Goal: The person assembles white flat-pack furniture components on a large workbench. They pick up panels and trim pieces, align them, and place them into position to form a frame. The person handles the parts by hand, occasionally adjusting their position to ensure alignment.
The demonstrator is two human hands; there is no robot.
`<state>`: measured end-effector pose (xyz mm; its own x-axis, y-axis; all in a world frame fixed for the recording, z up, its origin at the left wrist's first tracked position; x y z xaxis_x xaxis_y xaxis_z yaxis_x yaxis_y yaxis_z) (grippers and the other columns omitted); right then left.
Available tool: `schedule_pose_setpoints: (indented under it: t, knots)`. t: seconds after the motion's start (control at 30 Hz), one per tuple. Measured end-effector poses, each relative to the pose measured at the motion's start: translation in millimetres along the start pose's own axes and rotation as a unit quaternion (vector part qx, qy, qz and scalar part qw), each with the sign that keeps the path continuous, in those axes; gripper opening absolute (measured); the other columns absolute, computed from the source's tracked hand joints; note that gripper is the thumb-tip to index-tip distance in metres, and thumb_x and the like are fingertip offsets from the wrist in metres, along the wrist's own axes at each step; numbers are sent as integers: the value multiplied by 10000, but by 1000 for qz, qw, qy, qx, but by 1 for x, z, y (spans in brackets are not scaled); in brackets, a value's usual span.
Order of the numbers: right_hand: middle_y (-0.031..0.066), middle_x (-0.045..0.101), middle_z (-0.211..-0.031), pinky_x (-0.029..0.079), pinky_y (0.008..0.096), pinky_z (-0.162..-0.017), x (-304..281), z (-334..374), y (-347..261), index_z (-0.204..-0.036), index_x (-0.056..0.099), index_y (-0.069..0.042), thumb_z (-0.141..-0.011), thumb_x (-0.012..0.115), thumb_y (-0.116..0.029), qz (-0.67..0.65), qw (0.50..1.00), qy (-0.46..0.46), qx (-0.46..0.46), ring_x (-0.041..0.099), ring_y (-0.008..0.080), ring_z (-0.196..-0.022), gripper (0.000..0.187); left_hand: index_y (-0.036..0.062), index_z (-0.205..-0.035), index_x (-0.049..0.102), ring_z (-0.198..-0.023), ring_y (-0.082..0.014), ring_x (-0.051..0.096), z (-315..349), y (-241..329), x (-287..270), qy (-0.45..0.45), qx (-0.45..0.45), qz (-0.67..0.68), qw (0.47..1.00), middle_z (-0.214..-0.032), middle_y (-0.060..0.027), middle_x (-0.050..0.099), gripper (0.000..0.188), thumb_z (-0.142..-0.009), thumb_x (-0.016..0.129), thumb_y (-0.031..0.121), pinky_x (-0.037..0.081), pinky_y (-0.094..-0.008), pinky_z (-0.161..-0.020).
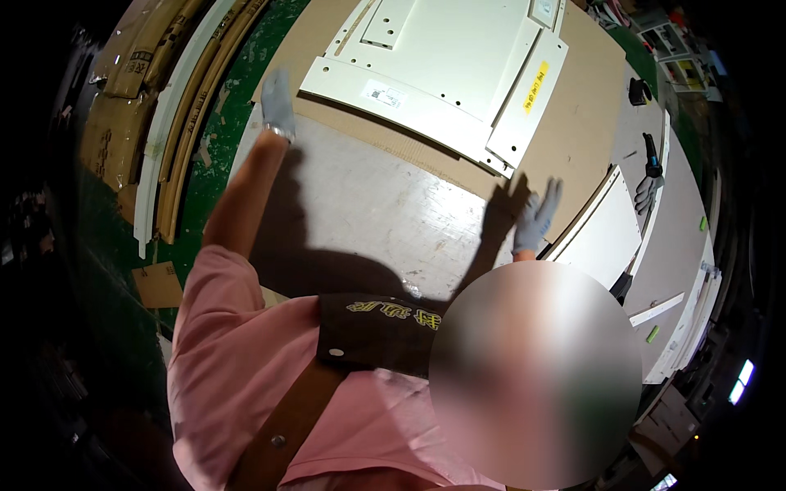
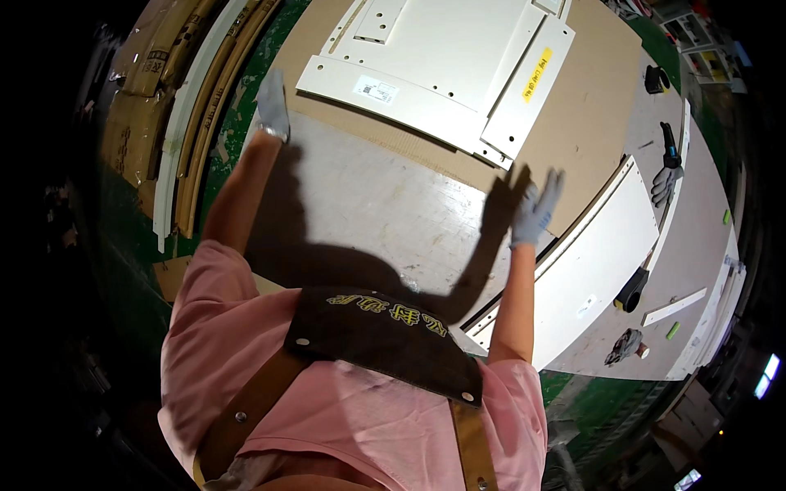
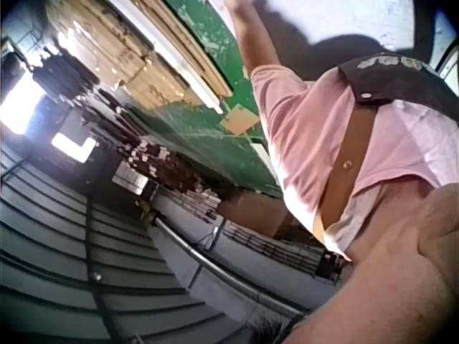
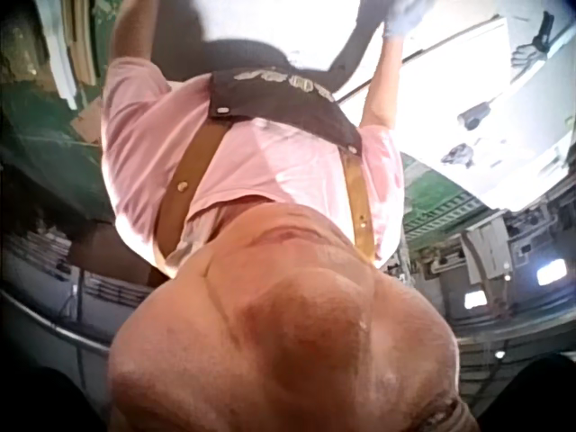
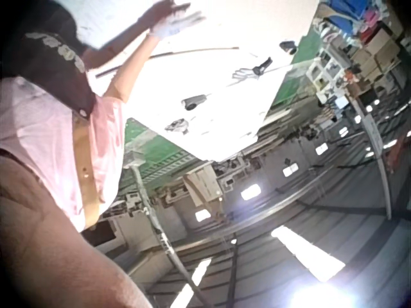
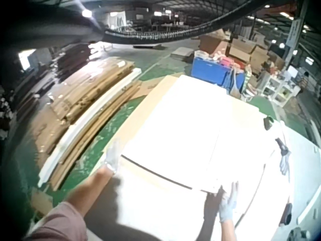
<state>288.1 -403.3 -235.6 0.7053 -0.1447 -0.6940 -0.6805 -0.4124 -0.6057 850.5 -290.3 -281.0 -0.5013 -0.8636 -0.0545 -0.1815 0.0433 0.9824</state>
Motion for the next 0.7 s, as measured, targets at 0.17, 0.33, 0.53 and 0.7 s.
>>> schedule_pose_setpoints:
  t: [0.17, 0.33, 0.53, 0.7]
  knots:
    - [191, 361, -1522, 291, 401, -1164, -102, 130, 66, -1438, 412, 23, -1009, 513, -219, -100, 929, 96, 344, 345, 311, -1417, 503, 27, -1138, 609, -952, -150, 620, 161, 44, 7, -16, -237, 135, 962, -1056, -82, 637, 252, -1000, 514, 216, 535, -292, -841]
    - [292, 446, -1428, 306, 447, -1140, -203, 299, 129, -1368, 506, 21, -931, 553, -386, 251, 830, 191, 459, 388, 420, -1355, 599, -23, -1419, 423, -1215, -316, 567, 311, 5, 26, -470, -434, 201, 742, -1343, -223, 546, 522, -993, 485, 273, 489, -400, -1013]
    - [267, 500, -1386, 397, 466, -1059, -256, 372, 126, -1422, 440, -60, -893, 580, -458, 204, 781, 130, 576, 484, 428, -1265, 677, 17, -1380, 482, -1170, -305, 576, 452, 83, 114, -666, -466, 131, 568, -1300, -170, 574, 459, -989, 482, 258, 475, -430, -1002]
    - [258, 570, -1331, 436, 445, -1025, -280, 392, 148, -1382, 494, -39, -860, 567, -608, -1, 798, 98, 595, 554, 424, -1220, 776, 60, -1347, 516, -1019, -339, 605, 526, 12, 172, -773, -230, 107, 582, -1078, -159, 629, 410, -964, 505, 206, 491, -406, -912]
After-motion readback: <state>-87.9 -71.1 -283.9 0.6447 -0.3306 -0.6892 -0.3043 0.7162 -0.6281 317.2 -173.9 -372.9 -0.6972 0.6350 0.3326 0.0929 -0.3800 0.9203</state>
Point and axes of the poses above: each hand's wrist, its own z-axis away from the middle knuckle, its own x-axis out of the palm, y = z × x, the point moved 1 cm from there along -z, towards the middle knuckle
